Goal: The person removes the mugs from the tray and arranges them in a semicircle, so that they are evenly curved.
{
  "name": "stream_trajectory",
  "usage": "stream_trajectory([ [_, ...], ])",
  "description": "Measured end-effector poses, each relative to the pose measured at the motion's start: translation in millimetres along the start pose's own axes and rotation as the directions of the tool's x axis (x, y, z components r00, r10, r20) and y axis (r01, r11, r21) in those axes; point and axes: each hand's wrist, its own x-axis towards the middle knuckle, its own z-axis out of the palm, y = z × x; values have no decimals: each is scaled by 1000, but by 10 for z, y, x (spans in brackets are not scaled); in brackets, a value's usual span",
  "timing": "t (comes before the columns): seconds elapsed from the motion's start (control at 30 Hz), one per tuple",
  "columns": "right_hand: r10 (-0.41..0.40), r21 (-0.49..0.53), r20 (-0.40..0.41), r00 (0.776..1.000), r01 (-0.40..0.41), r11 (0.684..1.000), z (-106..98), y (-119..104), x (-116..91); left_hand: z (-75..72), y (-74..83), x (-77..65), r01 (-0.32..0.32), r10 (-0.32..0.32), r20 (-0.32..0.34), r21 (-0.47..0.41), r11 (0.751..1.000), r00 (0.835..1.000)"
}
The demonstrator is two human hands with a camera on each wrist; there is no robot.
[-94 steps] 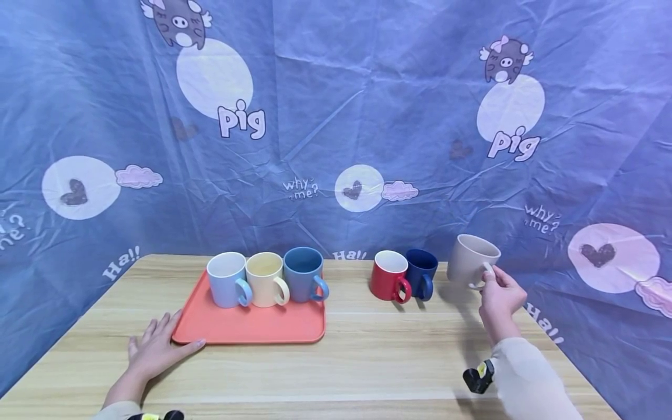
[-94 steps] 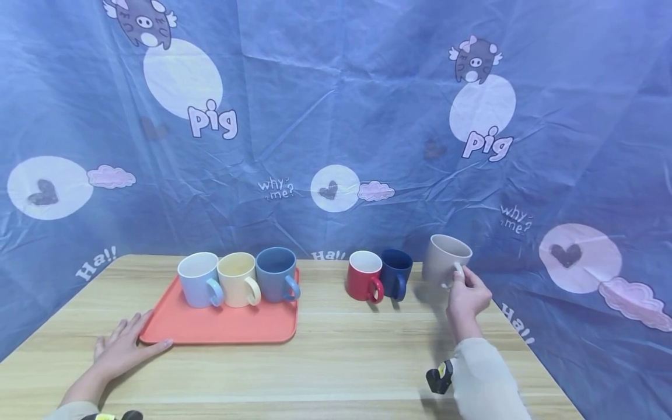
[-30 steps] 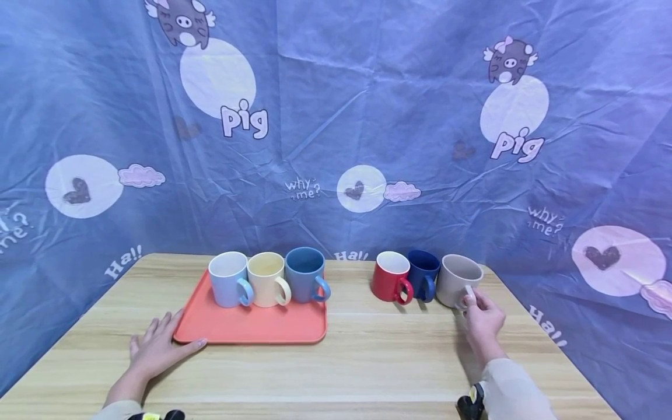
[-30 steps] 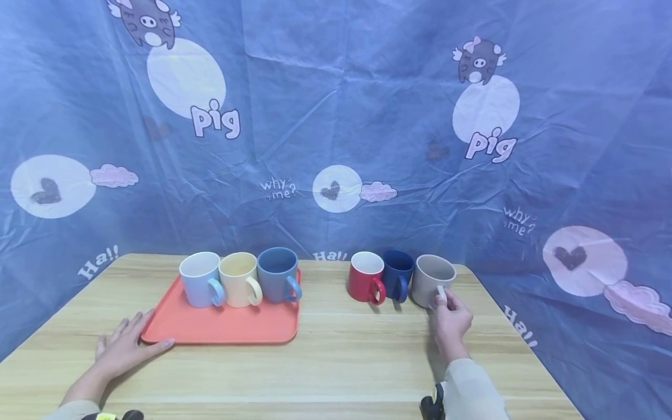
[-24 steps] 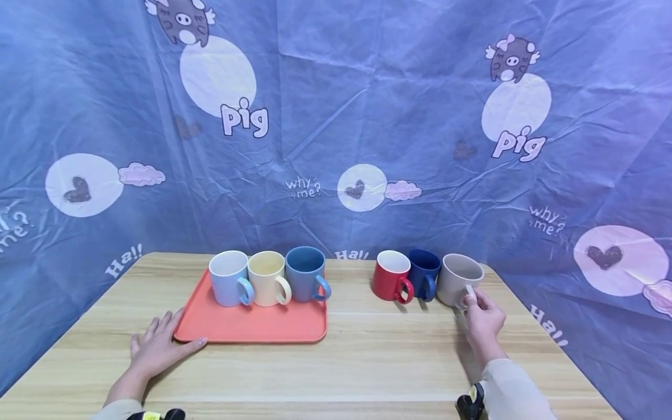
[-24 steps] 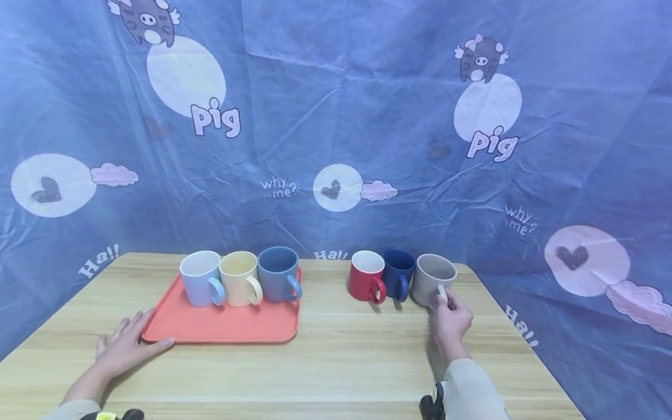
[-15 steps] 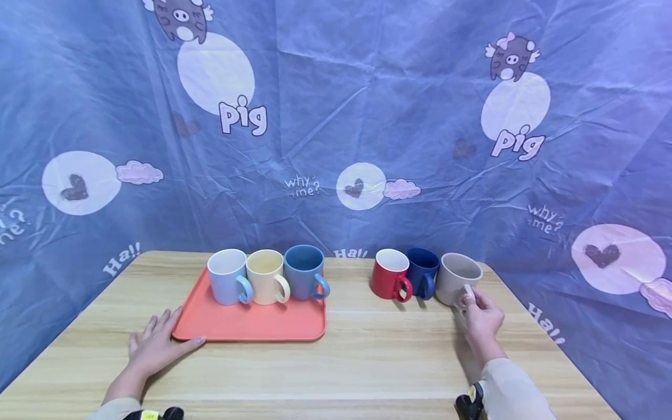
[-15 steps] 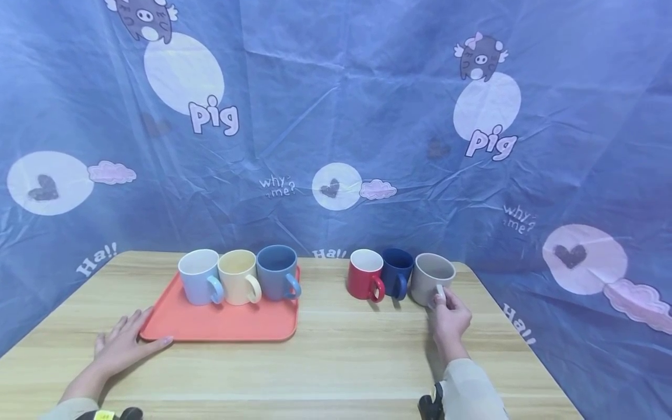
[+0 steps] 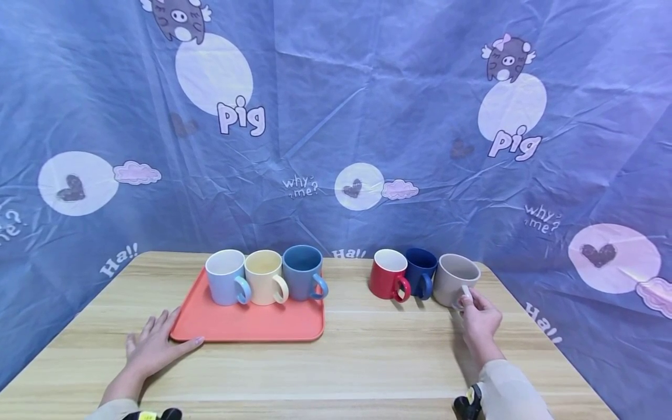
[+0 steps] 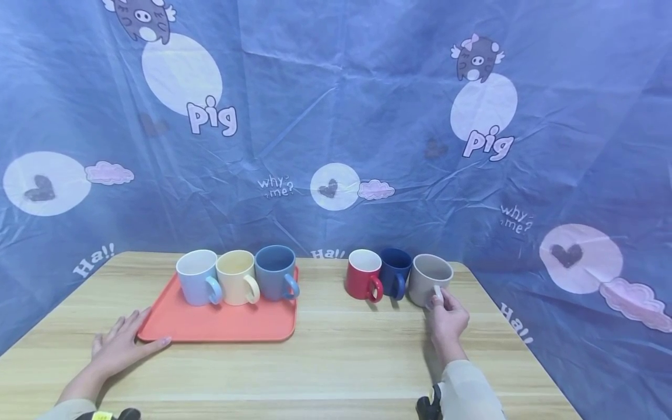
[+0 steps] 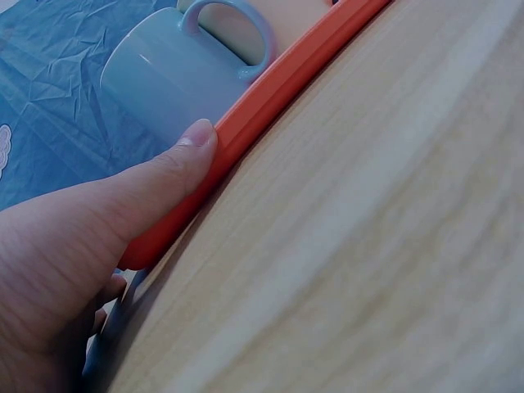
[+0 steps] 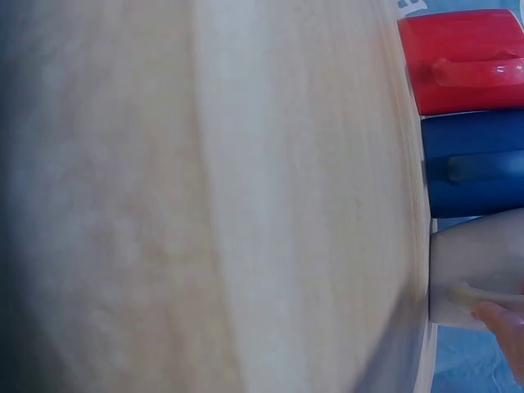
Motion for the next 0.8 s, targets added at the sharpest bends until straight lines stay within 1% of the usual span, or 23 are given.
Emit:
stream_trajectory([
  [0.13, -5, 20, -4, 1000, 5, 1000, -7, 78, 45, -2, -4, 4, 4, -4, 4, 1, 1000, 1000],
  [0.23, 0, 4, -1, 1000, 0, 1000, -3, 42, 27, 0, -8, 9, 5, -5, 3, 4, 1000, 1000],
  [0.33, 35, -3, 9, 999, -35, 999, 14, -135, -74, 4, -9, 6, 5, -5, 2, 2, 1000, 1000],
  [0.47, 62, -79, 35, 997, -59, 995, 47, -489, -273, 7, -7, 0, 3, -3, 2, 1, 1000, 1000],
  [0.53, 57, -159, 43, 997, -50, 986, 51, -626, -340, 9, -4, 1, 4, -4, 4, 0, 1000, 1000],
  [0.57, 56, -201, 45, 997, -45, 978, 49, -677, -357, 8, 0, 1, 4, -4, 5, -1, 1000, 1000],
  [0.67, 63, -282, 54, 997, -45, 958, 38, -785, -362, 3, 8, 3, 3, -3, 5, -4, 1000, 1000],
  [0.73, 69, -301, 56, 996, -49, 952, 40, -843, -336, -4, 11, 2, 3, -3, 4, -4, 1000, 1000],
  [0.8, 49, -314, 69, 996, -25, 949, 51, -899, -305, -10, 10, 1, 3, -3, 3, -1, 1000, 1000],
])
